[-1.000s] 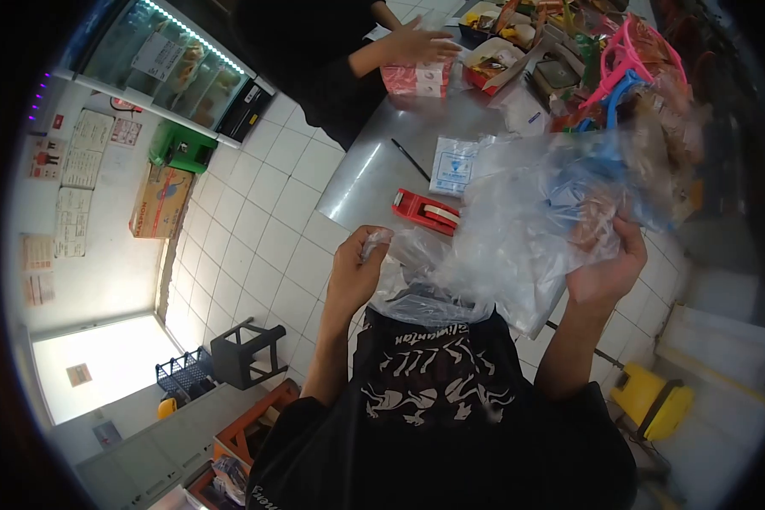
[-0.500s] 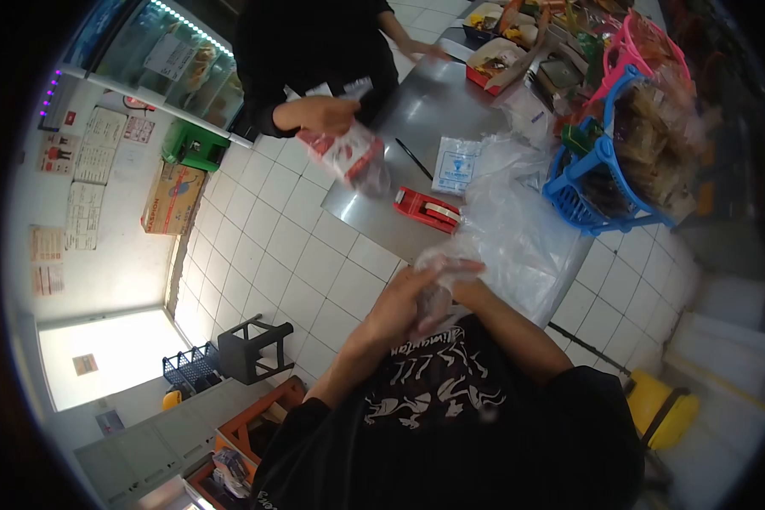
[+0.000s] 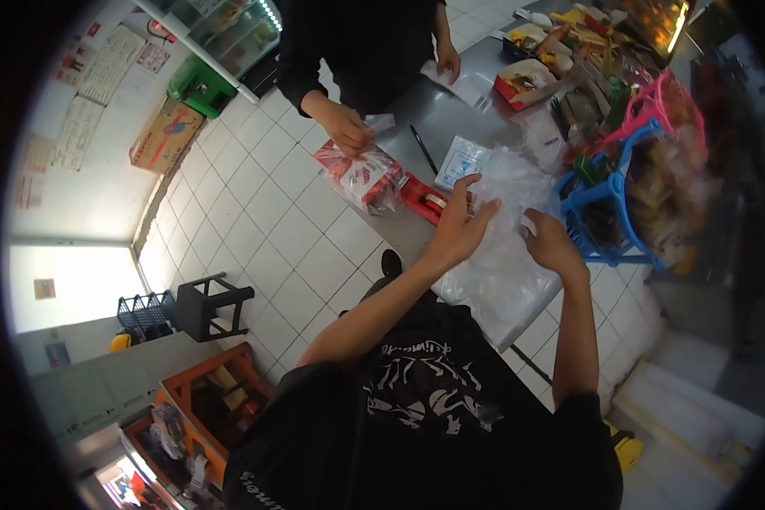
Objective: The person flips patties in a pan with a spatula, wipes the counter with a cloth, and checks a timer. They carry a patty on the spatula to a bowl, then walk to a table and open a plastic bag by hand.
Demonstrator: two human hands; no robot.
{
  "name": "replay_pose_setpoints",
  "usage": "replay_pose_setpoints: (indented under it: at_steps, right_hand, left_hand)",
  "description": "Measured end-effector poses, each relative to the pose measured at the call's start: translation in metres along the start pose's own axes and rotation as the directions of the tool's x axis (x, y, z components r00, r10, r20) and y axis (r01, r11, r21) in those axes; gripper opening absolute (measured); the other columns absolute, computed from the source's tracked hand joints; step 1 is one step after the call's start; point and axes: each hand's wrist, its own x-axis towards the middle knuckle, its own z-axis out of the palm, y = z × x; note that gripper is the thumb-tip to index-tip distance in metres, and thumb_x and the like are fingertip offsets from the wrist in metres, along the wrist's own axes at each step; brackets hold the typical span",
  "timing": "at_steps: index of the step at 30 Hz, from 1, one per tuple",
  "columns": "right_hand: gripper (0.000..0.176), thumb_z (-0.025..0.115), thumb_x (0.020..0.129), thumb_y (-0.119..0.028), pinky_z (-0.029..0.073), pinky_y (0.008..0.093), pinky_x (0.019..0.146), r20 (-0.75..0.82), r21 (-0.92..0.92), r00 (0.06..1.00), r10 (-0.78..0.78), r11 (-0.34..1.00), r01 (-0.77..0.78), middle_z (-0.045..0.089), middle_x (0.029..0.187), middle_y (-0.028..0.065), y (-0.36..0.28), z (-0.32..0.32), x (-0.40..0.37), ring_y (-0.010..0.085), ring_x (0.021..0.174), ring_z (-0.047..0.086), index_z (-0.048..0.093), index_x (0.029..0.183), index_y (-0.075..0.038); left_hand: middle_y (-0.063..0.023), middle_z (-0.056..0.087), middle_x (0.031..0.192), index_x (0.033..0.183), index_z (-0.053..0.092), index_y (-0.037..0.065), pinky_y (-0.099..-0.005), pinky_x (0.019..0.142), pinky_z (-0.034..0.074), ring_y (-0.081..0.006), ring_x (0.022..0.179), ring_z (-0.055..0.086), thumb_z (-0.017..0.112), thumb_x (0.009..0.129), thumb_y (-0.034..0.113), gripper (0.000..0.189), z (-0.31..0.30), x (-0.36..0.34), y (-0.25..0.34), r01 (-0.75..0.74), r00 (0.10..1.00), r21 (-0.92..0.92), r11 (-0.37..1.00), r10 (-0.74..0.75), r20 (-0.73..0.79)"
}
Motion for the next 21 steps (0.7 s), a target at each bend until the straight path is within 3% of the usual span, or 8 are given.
replay_pose_setpoints:
  at_steps: [1, 4, 8, 10, 14, 16, 17, 21]
  right_hand:
    - [0.038, 0.060, 0.091, -0.013, 0.044, 0.0413, 0.100, -0.051, 0.178, 0.999, 0.018, 0.984, -0.009, 0.062, 0.119, 0.0275, -0.009, -0.008, -0.009, 0.0419, 0.113, 0.059, 0.058, 0.125, 0.004]
    - [0.038, 0.061, 0.091, -0.010, 0.042, 0.0402, 0.103, -0.233, 0.021, 0.972, 0.000, 1.000, 0.005, 0.060, 0.125, 0.0266, -0.007, 0.006, -0.019, 0.0417, 0.116, 0.058, 0.058, 0.127, 0.003]
    - [0.036, 0.059, 0.093, -0.006, 0.046, 0.0393, 0.100, -0.151, 0.115, 0.985, 0.079, 0.991, -0.062, 0.061, 0.125, 0.0237, -0.012, 0.006, -0.036, 0.0375, 0.114, 0.061, 0.057, 0.128, 0.003]
    - [0.032, 0.058, 0.094, -0.004, 0.051, 0.0369, 0.095, -0.222, 0.420, 0.948, 0.227, 0.900, -0.117, 0.063, 0.124, 0.0211, -0.025, 0.000, -0.051, 0.0309, 0.111, 0.063, 0.059, 0.126, 0.003]
    - [0.028, 0.058, 0.095, -0.001, 0.053, 0.0338, 0.091, -0.425, 0.432, 0.866, 0.264, 0.900, -0.062, 0.064, 0.119, 0.0181, -0.013, 0.016, -0.069, 0.0242, 0.106, 0.064, 0.061, 0.122, 0.005]
    - [0.028, 0.059, 0.094, -0.002, 0.050, 0.0309, 0.089, -0.570, 0.509, 0.721, 0.394, 0.858, -0.066, 0.067, 0.113, 0.0132, -0.006, 0.026, -0.078, 0.0196, 0.103, 0.064, 0.062, 0.122, 0.004]
    - [0.028, 0.059, 0.094, -0.002, 0.050, 0.0309, 0.089, -0.573, 0.501, 0.719, 0.392, 0.862, -0.071, 0.067, 0.113, 0.0132, -0.005, 0.031, -0.082, 0.0196, 0.103, 0.064, 0.062, 0.122, 0.004]
    - [0.028, 0.061, 0.092, -0.002, 0.052, 0.0325, 0.089, -0.680, 0.491, 0.590, 0.436, 0.868, -0.076, 0.063, 0.114, 0.0163, -0.011, 0.044, -0.086, 0.0228, 0.102, 0.062, 0.062, 0.120, 0.005]
  left_hand:
    - [-0.0142, 0.052, 0.103, 0.135, 0.042, 0.000, -0.0336, 0.084, 0.044, -0.0216, 0.094, 0.051, 0.070, 0.088, 0.034, 0.064, -0.009, -0.008, 0.010, -0.028, 0.999, -0.063, 0.998, 0.030, 0.030]
    - [-0.0106, 0.052, 0.110, 0.137, 0.042, 0.003, -0.0337, 0.087, 0.043, -0.0193, 0.097, 0.051, 0.066, 0.092, 0.034, 0.060, -0.013, -0.021, 0.001, -0.116, 0.985, 0.014, 0.993, 0.117, -0.123]
    - [-0.0129, 0.050, 0.108, 0.132, 0.045, -0.001, -0.0344, 0.084, 0.043, -0.0214, 0.095, 0.050, 0.075, 0.084, 0.036, 0.068, -0.030, -0.031, -0.018, -0.221, 0.962, 0.070, 0.973, 0.229, -0.147]
    - [-0.0135, 0.050, 0.108, 0.128, 0.047, -0.001, -0.0366, 0.084, 0.043, -0.0224, 0.095, 0.050, 0.076, 0.083, 0.032, 0.063, -0.056, -0.037, -0.033, -0.416, 0.886, 0.055, 0.908, 0.418, -0.200]
    - [-0.0153, 0.051, 0.111, 0.124, 0.049, -0.001, -0.0391, 0.088, 0.043, -0.0275, 0.100, 0.051, 0.075, 0.078, 0.019, 0.056, -0.111, -0.011, -0.057, -0.170, 0.788, 0.325, 0.930, 0.327, -0.522]
    - [-0.0167, 0.050, 0.115, 0.123, 0.050, -0.001, -0.0420, 0.090, 0.041, -0.0296, 0.104, 0.049, 0.078, 0.075, 0.023, 0.061, -0.139, 0.011, -0.070, -0.140, 0.737, 0.443, 0.885, 0.392, -0.551]
    - [-0.0181, 0.049, 0.119, 0.123, 0.050, -0.001, -0.0448, 0.093, 0.039, -0.0317, 0.108, 0.047, 0.080, 0.072, 0.027, 0.066, -0.150, 0.021, -0.078, -0.090, 0.686, 0.557, 0.825, 0.457, -0.566]
    - [-0.0194, 0.047, 0.130, 0.129, 0.051, 0.005, -0.0525, 0.102, 0.031, -0.0388, 0.124, 0.039, 0.084, 0.064, 0.029, 0.077, -0.184, 0.051, -0.067, -0.023, 0.730, 0.664, 0.747, 0.466, -0.500]
